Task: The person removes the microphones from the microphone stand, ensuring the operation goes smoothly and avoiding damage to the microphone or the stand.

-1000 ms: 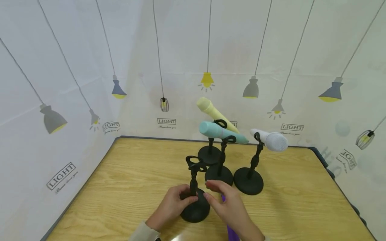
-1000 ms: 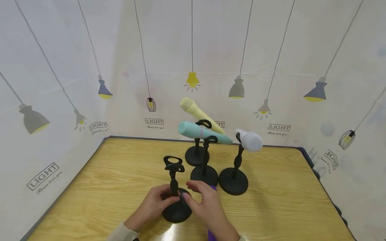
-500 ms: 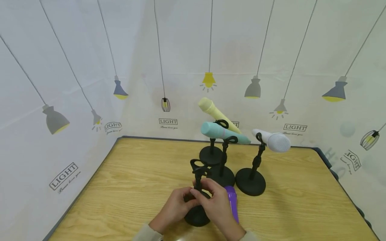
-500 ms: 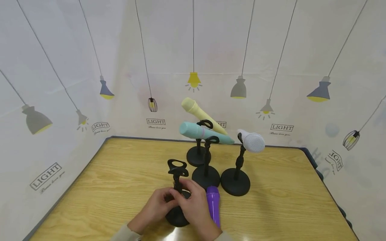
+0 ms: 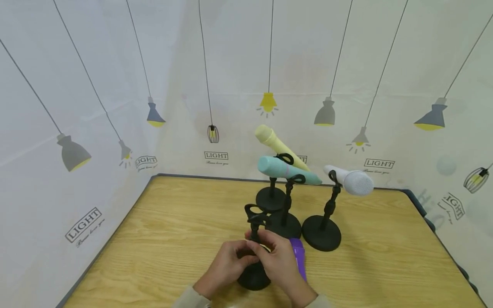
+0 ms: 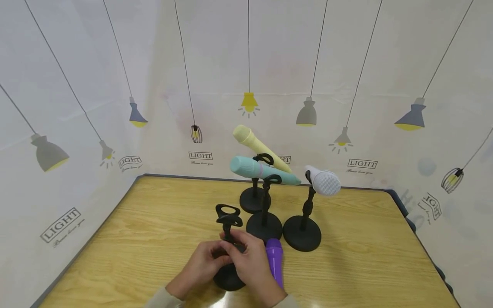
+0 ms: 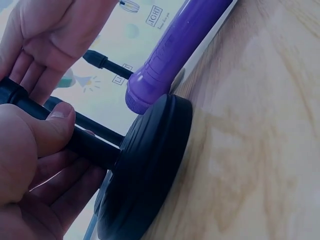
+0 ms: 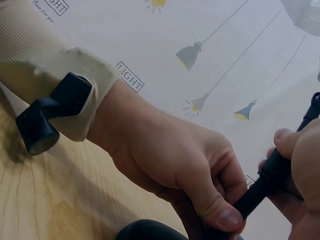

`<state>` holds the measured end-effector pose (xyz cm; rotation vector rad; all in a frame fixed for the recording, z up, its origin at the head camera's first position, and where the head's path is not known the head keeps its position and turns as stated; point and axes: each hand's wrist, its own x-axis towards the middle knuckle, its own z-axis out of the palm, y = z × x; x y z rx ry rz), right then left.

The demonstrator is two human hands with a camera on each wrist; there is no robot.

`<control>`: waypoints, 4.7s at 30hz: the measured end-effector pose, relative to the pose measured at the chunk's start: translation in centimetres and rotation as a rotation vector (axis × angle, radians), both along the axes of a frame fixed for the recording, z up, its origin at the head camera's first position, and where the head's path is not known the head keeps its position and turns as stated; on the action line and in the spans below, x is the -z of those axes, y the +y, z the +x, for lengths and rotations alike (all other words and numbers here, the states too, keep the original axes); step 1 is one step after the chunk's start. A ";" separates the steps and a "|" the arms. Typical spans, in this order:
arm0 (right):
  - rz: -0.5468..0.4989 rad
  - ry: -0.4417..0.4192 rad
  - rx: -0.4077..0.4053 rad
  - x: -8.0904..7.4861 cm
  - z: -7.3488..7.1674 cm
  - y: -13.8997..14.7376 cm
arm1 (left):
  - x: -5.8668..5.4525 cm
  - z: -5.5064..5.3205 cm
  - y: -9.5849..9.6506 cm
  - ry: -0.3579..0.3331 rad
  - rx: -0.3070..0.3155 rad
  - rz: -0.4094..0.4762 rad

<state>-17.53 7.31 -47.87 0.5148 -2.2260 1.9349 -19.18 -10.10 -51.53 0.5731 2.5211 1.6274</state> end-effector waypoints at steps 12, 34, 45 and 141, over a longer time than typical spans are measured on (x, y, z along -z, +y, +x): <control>0.003 -0.054 -0.172 0.1 -1.0 1.2 | 0.2 0.0 -0.2 -0.011 0.004 -0.026; 0.059 -0.016 -0.188 0.0 -0.8 1.4 | 0.4 0.0 0.2 -0.047 -0.011 0.088; 0.004 -0.149 0.033 -0.1 -0.4 0.1 | 0.3 0.0 0.1 -0.038 -0.015 0.076; 0.110 -0.100 -0.192 -0.4 -4.4 -3.9 | -0.5 -9.9 -13.9 0.015 -0.642 -0.145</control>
